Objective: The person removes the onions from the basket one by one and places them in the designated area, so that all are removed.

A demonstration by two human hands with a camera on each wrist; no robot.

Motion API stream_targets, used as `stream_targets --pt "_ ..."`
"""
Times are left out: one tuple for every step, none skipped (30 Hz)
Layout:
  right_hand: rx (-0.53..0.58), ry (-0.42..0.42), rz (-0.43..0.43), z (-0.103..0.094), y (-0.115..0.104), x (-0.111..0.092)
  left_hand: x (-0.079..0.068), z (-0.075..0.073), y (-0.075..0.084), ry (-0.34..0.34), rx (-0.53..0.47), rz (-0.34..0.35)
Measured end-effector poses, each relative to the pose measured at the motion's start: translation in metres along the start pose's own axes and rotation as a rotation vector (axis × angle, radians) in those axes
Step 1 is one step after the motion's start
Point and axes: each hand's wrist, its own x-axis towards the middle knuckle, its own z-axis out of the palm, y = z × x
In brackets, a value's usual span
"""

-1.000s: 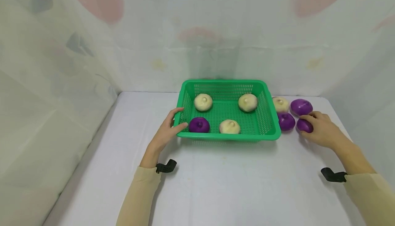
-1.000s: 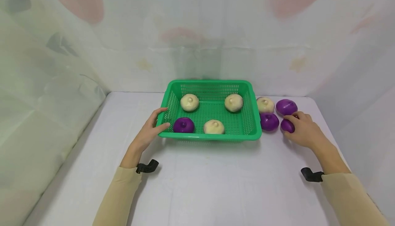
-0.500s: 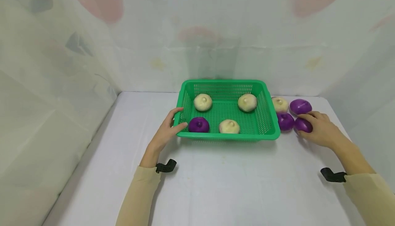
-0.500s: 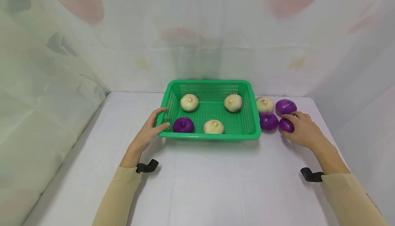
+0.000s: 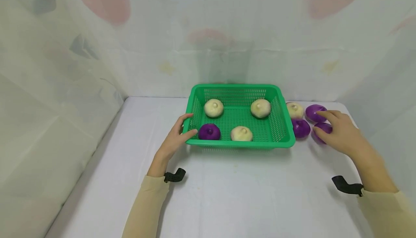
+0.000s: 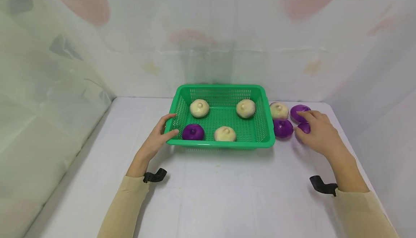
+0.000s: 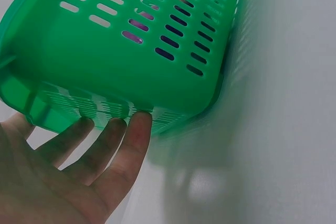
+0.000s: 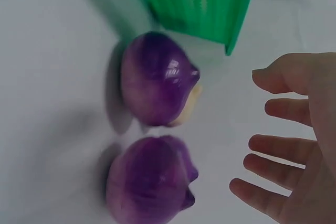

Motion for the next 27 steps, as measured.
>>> stream_targets --pt "0.016 0.005 0.002 0.0 -0.004 0.0 0.0 0.0 0.0 0.001 0.0 -0.001" --pt "0.038 0.011 0.001 0.0 -0.009 -0.001 0.0 0.0 0.0 0.001 -0.001 -0.002" --pt "0.058 0.014 -0.002 0.0 -0.013 -0.001 0.0 0.0 -0.001 0.001 -0.002 -0.004" --pt "0.076 0.018 -0.006 0.0 -0.016 -0.002 0.0 0.0 -0.001 0.001 -0.001 -0.004" --pt "0.093 0.023 -0.011 0.0 -0.019 -0.003 0.0 0.0 -0.001 0.0 -0.001 -0.006" --pt "0.108 0.028 -0.016 0.001 -0.022 -0.003 0.0 0.0 -0.001 0.0 -0.002 -0.006" --pt "0.118 0.033 -0.022 0.001 -0.025 -0.004 0.0 0.0 -0.001 -0.001 -0.002 -0.007" --pt "0.127 0.041 -0.028 0.001 -0.027 -0.004 0.0 0.0 -0.001 -0.001 -0.002 -0.008" --pt "0.137 0.046 -0.027 0.002 -0.029 -0.005 0.0 0.0 0.0 0.0 -0.002 -0.007" --pt "0.149 0.054 -0.029 0.003 -0.031 -0.005 0.0 0.0 0.0 0.001 0.0 -0.006" --pt "0.159 0.061 -0.035 0.004 -0.032 -0.005 0.0 0.0 0.0 0.002 0.001 -0.006" --pt "0.168 0.066 -0.041 0.005 -0.033 -0.005 0.0 0.0 0.001 0.003 0.002 -0.006" --pt "0.173 0.069 -0.046 0.006 -0.034 -0.005 -0.001 0.0 0.001 0.002 0.001 -0.006" --pt "0.177 0.071 -0.049 0.008 -0.035 -0.005 -0.001 0.0 0.001 0.001 -0.001 -0.006" --pt "0.184 0.069 -0.05 0.009 -0.037 -0.006 -0.001 0.0 0.001 -0.001 -0.003 -0.006" --pt "0.183 0.067 -0.056 0.01 -0.039 -0.006 -0.001 0.0 0.001 -0.004 -0.005 -0.007" --pt "0.181 0.059 -0.062 0.012 -0.041 -0.006 -0.001 0.0 0.001 -0.008 -0.009 -0.009" --pt "0.18 0.054 -0.066 0.013 -0.043 -0.006 -0.001 0.0 0.001 -0.01 -0.012 -0.009" --pt "0.179 0.047 -0.068 0.014 -0.045 -0.005 -0.001 0.0 0.001 -0.012 -0.015 -0.01" --pt "0.177 0.038 -0.07 0.014 -0.048 -0.004 -0.001 -0.001 0.0 -0.011 -0.018 -0.011" --pt "0.179 0.029 -0.073 0.015 -0.051 -0.003 -0.001 -0.001 0.0 -0.01 -0.019 -0.012" --pt "0.183 0.022 -0.074 0.015 -0.054 -0.001 -0.001 -0.001 0.0 -0.008 -0.02 -0.013" --pt "0.189 0.015 -0.077 0.014 -0.057 0.0 -0.001 -0.001 0.0 -0.006 -0.02 -0.013" --pt "0.2 0.01 -0.082 0.014 -0.06 0.002 0.0 -0.002 0.0 -0.004 -0.018 -0.012" --pt "0.207 0.004 -0.088 0.014 -0.063 0.003 0.0 -0.001 0.0 -0.003 -0.018 -0.012" --pt "0.213 0.002 -0.097 0.014 -0.065 0.004 0.0 -0.001 0.001 -0.004 -0.017 -0.01" --pt "0.223 0.002 -0.106 0.015 -0.067 0.005 0.0 -0.001 0.001 -0.005 -0.015 -0.009"
